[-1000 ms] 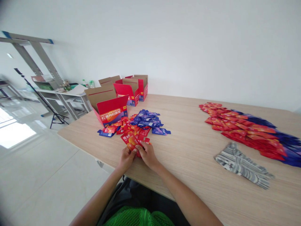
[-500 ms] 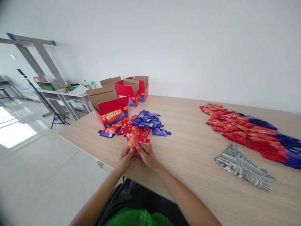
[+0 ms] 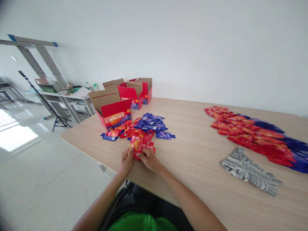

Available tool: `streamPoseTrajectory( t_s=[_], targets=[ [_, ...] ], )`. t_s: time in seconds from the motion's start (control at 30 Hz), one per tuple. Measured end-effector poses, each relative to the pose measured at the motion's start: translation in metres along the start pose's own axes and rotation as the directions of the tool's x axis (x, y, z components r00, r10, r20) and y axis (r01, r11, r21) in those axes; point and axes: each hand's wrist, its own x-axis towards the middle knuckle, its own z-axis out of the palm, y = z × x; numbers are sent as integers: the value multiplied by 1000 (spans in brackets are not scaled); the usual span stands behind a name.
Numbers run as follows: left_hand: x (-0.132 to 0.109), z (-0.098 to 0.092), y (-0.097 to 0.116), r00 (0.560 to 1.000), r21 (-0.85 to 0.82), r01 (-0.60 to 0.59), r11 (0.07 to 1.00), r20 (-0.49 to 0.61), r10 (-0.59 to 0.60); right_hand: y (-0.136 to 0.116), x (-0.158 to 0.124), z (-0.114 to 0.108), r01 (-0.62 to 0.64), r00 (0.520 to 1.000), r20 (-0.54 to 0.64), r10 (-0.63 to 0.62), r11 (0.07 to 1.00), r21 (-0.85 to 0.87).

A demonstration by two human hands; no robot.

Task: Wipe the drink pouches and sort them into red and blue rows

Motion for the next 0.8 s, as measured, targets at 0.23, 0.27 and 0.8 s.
streamPoseTrajectory(
  t_s=[0.23, 0.27, 0.8],
  targets=[
    [19, -32, 4, 1000, 390, -19, 921, 8, 17, -4, 3, -19, 9, 937, -332, -110, 957, -290],
    [21, -35, 4, 1000, 441, -6, 897, 30, -8, -1, 5, -25, -6, 913, -389, -119, 952, -306],
    [11, -16, 21, 989, 947, -44, 319, 87, -123, 56, 41, -76, 58, 938, -264, -225, 853, -519]
  ],
)
